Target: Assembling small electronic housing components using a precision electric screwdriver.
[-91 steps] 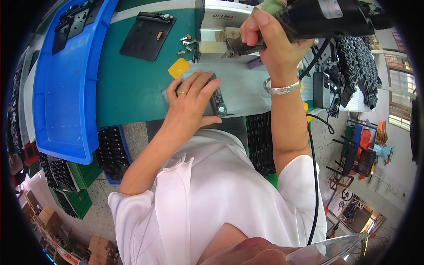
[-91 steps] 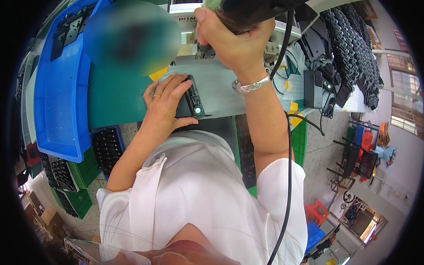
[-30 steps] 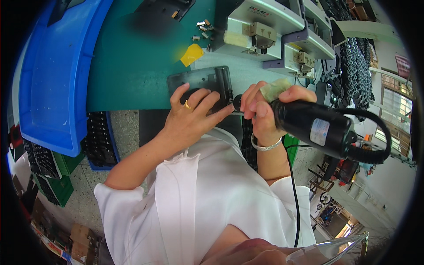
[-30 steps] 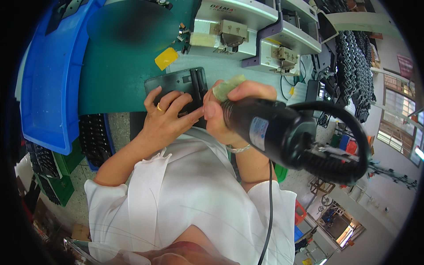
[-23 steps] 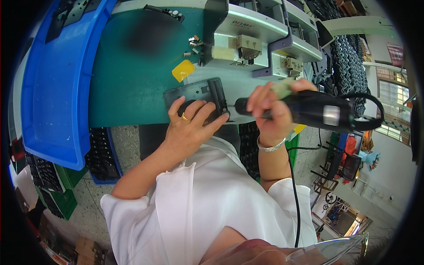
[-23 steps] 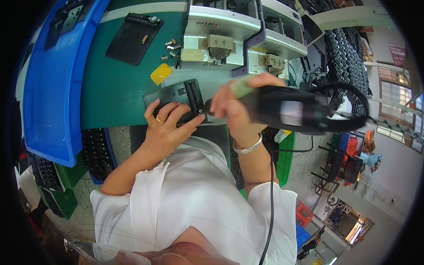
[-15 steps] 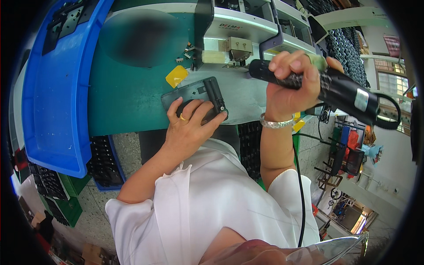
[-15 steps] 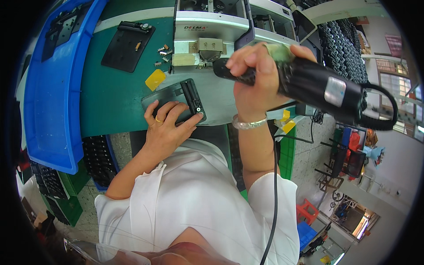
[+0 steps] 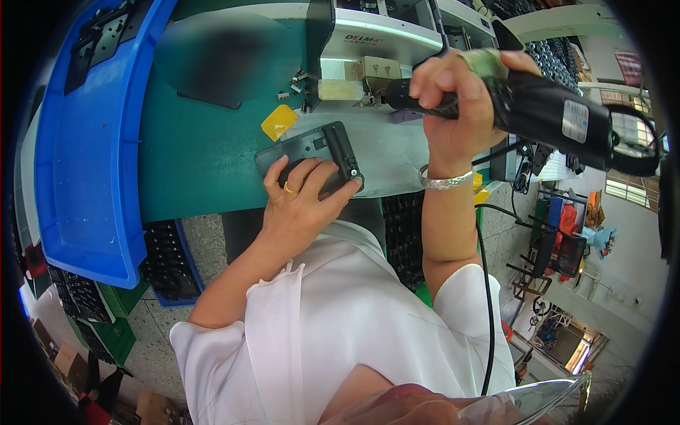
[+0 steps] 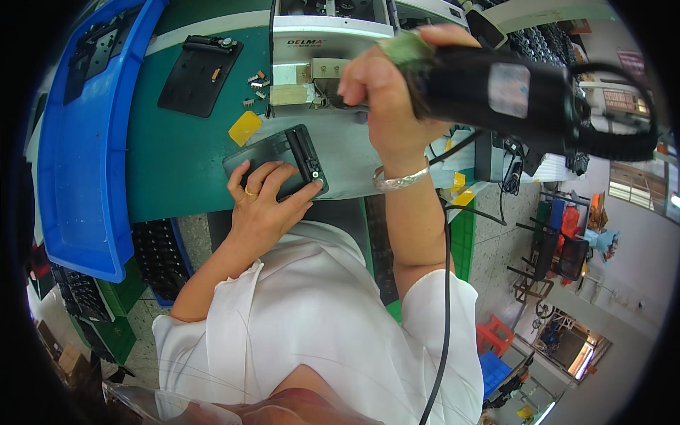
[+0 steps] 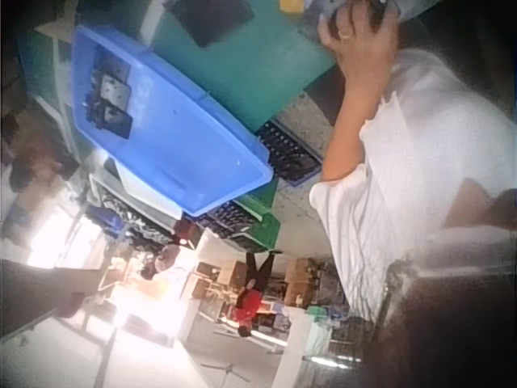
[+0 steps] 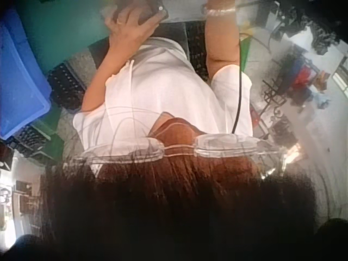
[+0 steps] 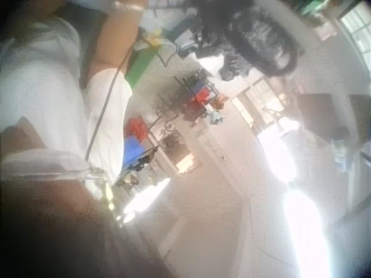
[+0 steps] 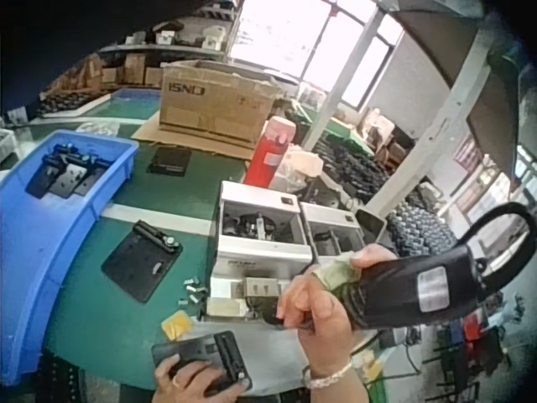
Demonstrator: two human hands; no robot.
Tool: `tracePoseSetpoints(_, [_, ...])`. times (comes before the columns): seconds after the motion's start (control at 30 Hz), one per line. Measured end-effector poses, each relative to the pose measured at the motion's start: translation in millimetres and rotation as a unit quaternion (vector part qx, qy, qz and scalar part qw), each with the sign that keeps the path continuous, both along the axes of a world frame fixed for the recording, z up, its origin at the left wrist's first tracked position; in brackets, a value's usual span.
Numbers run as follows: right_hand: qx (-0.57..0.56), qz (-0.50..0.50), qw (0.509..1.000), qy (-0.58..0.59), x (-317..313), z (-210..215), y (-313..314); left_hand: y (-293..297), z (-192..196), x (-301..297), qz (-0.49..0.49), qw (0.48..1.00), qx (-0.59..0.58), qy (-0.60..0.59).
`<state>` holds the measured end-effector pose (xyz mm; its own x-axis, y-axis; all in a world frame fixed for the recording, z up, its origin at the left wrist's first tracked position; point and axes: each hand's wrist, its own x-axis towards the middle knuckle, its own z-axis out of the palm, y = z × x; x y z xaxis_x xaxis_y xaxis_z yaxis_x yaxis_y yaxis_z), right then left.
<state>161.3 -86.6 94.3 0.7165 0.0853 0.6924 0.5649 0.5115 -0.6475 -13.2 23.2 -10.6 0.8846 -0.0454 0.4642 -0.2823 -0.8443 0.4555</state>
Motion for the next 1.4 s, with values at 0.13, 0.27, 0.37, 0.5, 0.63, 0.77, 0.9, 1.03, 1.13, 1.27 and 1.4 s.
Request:
tracePoseSetpoints(0.13, [-0.126,0.163,0.976,-0.070,15.9,3.0,4.7,0.1,0.0,-2.9,0.002,1.000,0.009,0.002])
tracePoseSetpoints(0.27, [-0.139,0.058,0.978,0.147,-7.5,18.4,18.8,0.6,-3.4,-3.1,0.000,1.000,0.002,0.004])
tracePoseSetpoints(0.37, [-0.120,0.096,0.985,0.073,-5.6,13.6,2.0,-0.4,-3.6,-2.8,0.001,1.000,-0.003,0.004])
tracePoseSetpoints(0.5, [-0.103,0.152,0.981,0.068,-29.5,4.2,-27.4,0.1,0.5,-2.5,-0.001,1.000,-0.005,0.020])
tracePoseSetpoints(0.63, [-0.110,0.150,0.976,0.110,-62.1,-12.7,-42.3,1.1,-2.5,-1.5,-0.003,1.000,-0.005,0.021])
tracePoseSetpoints(0.77, [-0.116,0.109,0.979,0.130,-78.9,-23.4,-41.2,1.0,-2.4,-1.3,-0.003,1.000,-0.010,0.020])
tracePoseSetpoints(0.9, [-0.109,0.110,0.981,0.113,-84.1,-31.9,-43.3,1.5,2.2,-3.4,-0.009,0.999,-0.007,0.042])
tracePoseSetpoints(1.03, [-0.101,0.083,0.985,0.115,-88.0,-29.6,-40.9,0.8,1.5,-3.9,-0.007,0.999,-0.006,0.043])
tracePoseSetpoints(1.13, [-0.102,0.080,0.985,0.115,-85.6,-35.2,-42.6,0.7,0.0,-3.8,-0.005,0.999,-0.005,0.040])
tracePoseSetpoints(1.27, [-0.105,0.091,0.985,0.101,-84.0,-38.0,-43.7,1.0,0.1,-3.7,-0.006,0.999,-0.006,0.040])
tracePoseSetpoints(1.4, [-0.114,0.092,0.985,0.094,-84.5,-36.1,-42.1,1.2,-1.0,-4.1,-0.006,0.999,-0.007,0.042])
